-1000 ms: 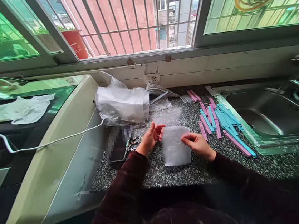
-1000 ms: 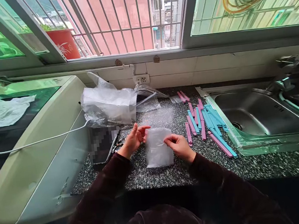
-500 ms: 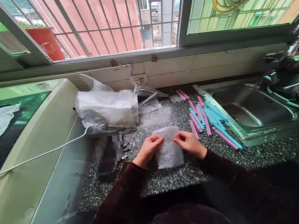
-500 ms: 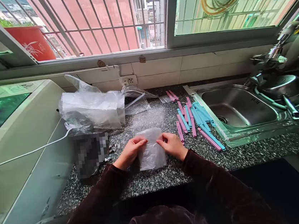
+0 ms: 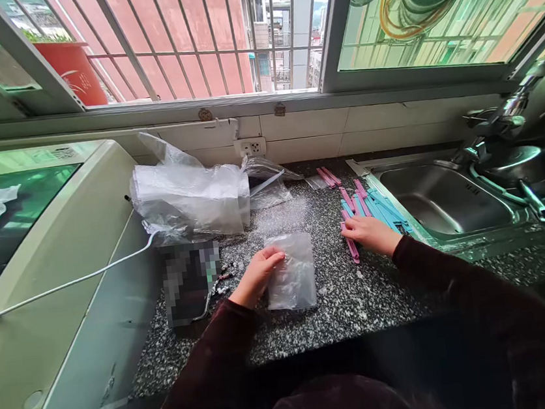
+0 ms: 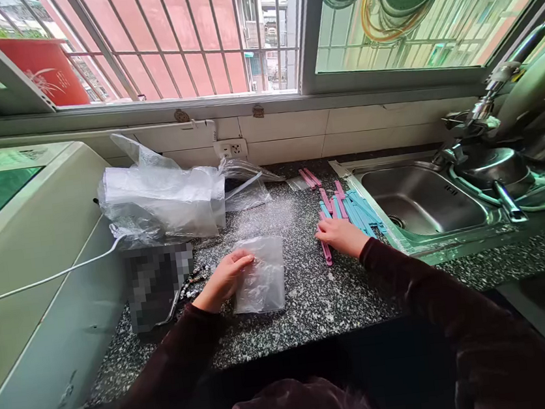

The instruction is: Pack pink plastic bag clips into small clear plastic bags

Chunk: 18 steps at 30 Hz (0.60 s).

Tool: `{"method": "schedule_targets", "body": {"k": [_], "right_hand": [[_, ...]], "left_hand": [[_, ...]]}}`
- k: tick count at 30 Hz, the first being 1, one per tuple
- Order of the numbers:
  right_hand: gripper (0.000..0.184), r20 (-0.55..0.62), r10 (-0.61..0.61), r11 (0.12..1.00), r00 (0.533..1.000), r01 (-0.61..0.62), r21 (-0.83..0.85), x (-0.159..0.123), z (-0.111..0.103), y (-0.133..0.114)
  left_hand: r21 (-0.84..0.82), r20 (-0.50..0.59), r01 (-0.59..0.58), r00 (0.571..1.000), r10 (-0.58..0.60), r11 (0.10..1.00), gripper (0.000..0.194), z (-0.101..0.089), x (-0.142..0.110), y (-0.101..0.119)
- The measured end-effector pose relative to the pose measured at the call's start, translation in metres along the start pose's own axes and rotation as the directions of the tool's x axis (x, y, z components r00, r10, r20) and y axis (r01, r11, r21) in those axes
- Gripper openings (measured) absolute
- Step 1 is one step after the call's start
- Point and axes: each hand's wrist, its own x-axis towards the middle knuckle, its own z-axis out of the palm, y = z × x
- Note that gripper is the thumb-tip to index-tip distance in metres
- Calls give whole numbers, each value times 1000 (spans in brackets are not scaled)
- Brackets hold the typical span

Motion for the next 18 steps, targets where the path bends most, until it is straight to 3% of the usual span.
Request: {"method": "schedule_targets", "body": {"k": [5, 8, 12, 15, 18], "right_hand": [[14, 97, -90, 995, 991, 93, -25, 16, -8, 3], [16, 71, -129, 992, 989, 130, 3, 23, -10, 4], [16, -141, -125, 981, 982, 144, 133, 34, -16, 0], [15, -316, -41, 937, 948, 146, 316, 42, -25, -9], [15, -412, 81, 864, 908, 142, 482, 48, -34, -23]], "left_hand": [[4, -31, -17, 999, 17, 1000, 31, -4, -1, 2], [10, -38, -17, 999, 17, 1000, 31, -5, 0, 2], [28, -57, -54, 997, 56, 998, 30, -7, 2, 4], [54, -95, -100, 990, 105, 993, 29, -11, 3, 6], [79, -160, -155, 973, 166, 985, 30, -15, 5, 9]]}}
